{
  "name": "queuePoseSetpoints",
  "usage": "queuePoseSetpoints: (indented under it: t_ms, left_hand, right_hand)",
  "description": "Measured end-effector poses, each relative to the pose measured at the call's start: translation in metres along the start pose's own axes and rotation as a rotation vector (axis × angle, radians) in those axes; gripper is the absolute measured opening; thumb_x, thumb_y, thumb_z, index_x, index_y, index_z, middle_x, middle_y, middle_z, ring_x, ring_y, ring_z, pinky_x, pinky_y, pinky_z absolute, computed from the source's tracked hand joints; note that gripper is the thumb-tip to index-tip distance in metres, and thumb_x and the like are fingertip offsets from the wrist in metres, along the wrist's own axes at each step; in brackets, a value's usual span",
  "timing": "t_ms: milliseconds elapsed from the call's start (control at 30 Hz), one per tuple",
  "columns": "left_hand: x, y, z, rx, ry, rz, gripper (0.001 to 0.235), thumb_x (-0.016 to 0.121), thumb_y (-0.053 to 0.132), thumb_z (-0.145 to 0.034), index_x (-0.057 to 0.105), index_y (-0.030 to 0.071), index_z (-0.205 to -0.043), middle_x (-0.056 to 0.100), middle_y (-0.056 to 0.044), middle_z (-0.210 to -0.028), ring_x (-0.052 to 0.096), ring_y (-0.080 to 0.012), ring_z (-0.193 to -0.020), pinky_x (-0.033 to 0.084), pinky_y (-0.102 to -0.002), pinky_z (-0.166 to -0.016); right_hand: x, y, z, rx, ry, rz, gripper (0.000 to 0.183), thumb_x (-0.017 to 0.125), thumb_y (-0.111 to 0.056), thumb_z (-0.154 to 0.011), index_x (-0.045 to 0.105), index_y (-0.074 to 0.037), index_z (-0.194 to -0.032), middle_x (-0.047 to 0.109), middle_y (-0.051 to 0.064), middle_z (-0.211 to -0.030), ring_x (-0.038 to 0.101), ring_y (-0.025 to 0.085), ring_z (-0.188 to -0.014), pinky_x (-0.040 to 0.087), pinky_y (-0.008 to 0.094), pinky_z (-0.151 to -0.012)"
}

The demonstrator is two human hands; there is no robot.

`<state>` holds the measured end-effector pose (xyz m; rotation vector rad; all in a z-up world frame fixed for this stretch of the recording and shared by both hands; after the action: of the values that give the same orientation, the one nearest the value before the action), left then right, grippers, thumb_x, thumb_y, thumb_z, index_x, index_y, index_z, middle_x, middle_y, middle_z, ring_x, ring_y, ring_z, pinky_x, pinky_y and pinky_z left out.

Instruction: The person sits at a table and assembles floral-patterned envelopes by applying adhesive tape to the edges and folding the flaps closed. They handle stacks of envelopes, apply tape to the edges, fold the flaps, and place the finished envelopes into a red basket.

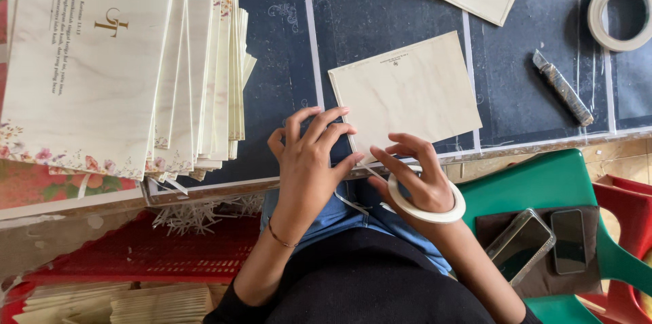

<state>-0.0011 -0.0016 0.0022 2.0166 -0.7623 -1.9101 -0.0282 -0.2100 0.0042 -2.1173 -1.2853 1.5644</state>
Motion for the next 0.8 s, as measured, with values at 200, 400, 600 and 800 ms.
queuePoseSetpoints:
  t_ms: [200,400,600,800]
  left_hand:
    - [-0.001,0.001,0.004,-0.009,-0.030,-0.016,0.047,0.091,0.045,-0.082,0.068,0.034,-0.121,0.062,0.017,-0.146,0.043,-0.0261,-0.142,0.029,-0.059,-0.101]
    - [-0.004,0.004,0.003,-0.039,-0.063,0.066,0.048,0.092,0.040,-0.081,0.069,0.030,-0.122,0.060,0.015,-0.151,0.042,-0.0280,-0.142,0.029,-0.060,-0.101]
    - [-0.004,0.007,0.001,-0.084,-0.091,0.168,0.053,0.093,0.045,-0.079,0.069,0.026,-0.122,0.059,0.011,-0.153,0.040,-0.0301,-0.143,0.028,-0.062,-0.103]
    - [0.001,0.012,0.000,-0.122,-0.055,0.132,0.050,0.095,0.042,-0.079,0.067,0.026,-0.117,0.057,0.014,-0.151,0.039,-0.0297,-0.140,0.028,-0.062,-0.102]
  right_hand:
    - [0.001,0.000,-0.002,0.139,0.067,-0.002,0.014,0.085,-0.009,-0.092,0.084,-0.006,-0.105,0.069,0.017,-0.128,0.078,0.035,-0.101,0.063,0.044,-0.097]
    - [0.007,0.013,-0.011,0.228,0.029,-0.006,0.009,0.087,-0.012,-0.093,0.080,-0.005,-0.091,0.072,0.013,-0.123,0.079,0.034,-0.096,0.063,0.047,-0.090]
    - [0.008,0.020,-0.015,0.283,-0.048,0.029,0.014,0.089,-0.016,-0.088,0.078,-0.008,-0.086,0.070,0.010,-0.125,0.078,0.036,-0.096,0.063,0.050,-0.086]
    - [0.009,0.021,-0.012,0.269,-0.061,0.072,0.014,0.088,-0.017,-0.090,0.077,-0.009,-0.085,0.069,0.010,-0.128,0.078,0.034,-0.097,0.063,0.048,-0.086]
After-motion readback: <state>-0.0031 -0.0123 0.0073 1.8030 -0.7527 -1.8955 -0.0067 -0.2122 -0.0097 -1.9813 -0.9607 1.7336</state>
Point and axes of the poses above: each hand's wrist, its own z-axis away from the middle knuckle, its own x-axis out of the palm, y = z × x, the point moved 1 cm from there along -z, towards the middle knuckle
